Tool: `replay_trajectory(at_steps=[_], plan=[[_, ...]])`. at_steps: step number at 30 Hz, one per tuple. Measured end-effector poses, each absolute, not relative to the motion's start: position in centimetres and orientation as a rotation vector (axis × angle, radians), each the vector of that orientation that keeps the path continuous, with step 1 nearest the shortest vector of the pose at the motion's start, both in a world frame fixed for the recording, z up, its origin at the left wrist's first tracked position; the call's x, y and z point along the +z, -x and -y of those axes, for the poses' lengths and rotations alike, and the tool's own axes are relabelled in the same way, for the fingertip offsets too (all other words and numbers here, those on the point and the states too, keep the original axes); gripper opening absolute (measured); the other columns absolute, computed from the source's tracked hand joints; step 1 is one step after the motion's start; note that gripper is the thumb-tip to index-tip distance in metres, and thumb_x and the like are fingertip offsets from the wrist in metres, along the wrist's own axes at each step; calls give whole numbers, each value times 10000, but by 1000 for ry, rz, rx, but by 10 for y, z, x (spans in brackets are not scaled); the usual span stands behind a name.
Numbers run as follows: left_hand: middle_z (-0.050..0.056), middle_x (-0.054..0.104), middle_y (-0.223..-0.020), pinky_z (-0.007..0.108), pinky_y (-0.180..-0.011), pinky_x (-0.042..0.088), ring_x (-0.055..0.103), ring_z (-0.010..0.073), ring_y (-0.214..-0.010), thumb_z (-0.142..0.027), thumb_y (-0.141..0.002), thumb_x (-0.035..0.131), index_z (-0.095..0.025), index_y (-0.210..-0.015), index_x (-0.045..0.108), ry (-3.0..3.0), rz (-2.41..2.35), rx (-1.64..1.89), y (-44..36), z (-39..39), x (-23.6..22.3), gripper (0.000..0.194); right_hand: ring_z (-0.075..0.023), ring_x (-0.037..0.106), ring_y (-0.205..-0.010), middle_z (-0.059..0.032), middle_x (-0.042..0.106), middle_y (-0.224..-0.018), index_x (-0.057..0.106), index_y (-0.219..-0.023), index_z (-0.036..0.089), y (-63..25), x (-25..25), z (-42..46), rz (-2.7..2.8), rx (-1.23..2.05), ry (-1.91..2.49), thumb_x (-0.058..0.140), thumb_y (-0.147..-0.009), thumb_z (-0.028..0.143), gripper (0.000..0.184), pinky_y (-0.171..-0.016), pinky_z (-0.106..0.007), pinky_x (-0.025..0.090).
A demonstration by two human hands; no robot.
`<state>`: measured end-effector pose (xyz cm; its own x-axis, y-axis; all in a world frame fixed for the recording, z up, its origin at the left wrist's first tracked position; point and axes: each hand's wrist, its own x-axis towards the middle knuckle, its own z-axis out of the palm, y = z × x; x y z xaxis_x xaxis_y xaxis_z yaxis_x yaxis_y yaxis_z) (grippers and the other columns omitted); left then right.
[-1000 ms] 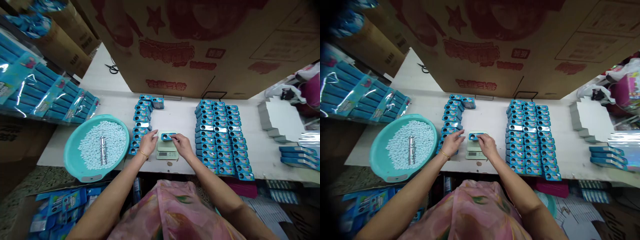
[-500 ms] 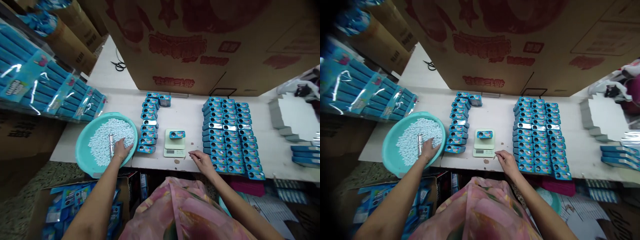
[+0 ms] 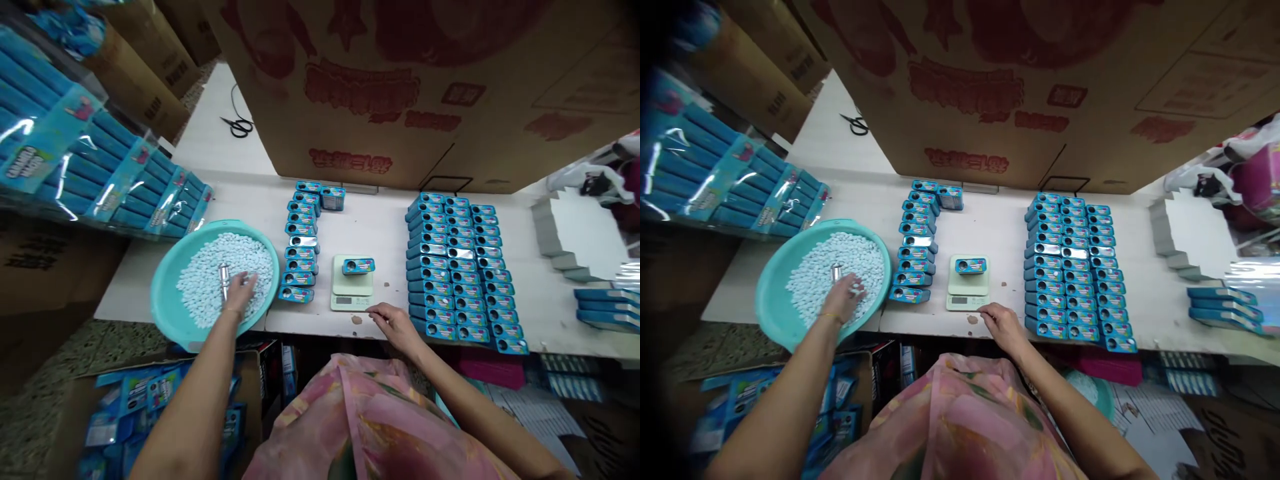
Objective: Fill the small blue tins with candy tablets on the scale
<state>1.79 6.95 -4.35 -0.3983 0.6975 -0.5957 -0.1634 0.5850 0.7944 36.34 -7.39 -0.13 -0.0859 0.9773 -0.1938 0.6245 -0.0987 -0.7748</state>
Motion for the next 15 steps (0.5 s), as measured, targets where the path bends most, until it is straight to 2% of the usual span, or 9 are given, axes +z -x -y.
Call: replay_trajectory(at_steps=[3, 5, 10, 15], plan=[[24, 490, -769, 233, -603, 398, 476, 160, -781, -161, -510, 640, -175, -702, 477, -767, -1839, 875, -36, -75, -58, 252, -133, 574, -756, -26, 623, -804, 611, -867, 200, -354, 2, 68, 1781, 1073, 1715, 429, -800, 212, 195, -690, -244, 436], [15, 482, -731, 230, -592, 390, 477, 161, -765, -139, -497, 638, -175, -669, 472, -783, -1796, 904, -38, -76, -62, 242, -131, 572, -753, -27, 620, -802, 610, -874, 202, -349, 5, 65, 1796, 1078, 1691, 428, -803, 217, 196, -686, -241, 435], [-24, 433, -591, 194, -456, 359, 427, 79, -507, -229, -669, 485, -174, -666, 445, -612, -1623, 997, -11, -71, -46, 69, -137, 572, -768, -36, 622, -827, 609, -893, 206, -344, 5, 68, 1823, 1091, 1668, 431, -803, 225, 200, -691, -253, 438], [1, 497, -613, 136, -400, 354, 433, 37, -473, -226, -749, 434, -152, -638, 463, -6, -1114, 1325, -6, -61, -18, 137, -134, 572, -770, -38, 622, -833, 613, -883, 207, -326, 4, 61, 1872, 1109, 1580, 429, -801, 189, 202, -698, -254, 440]])
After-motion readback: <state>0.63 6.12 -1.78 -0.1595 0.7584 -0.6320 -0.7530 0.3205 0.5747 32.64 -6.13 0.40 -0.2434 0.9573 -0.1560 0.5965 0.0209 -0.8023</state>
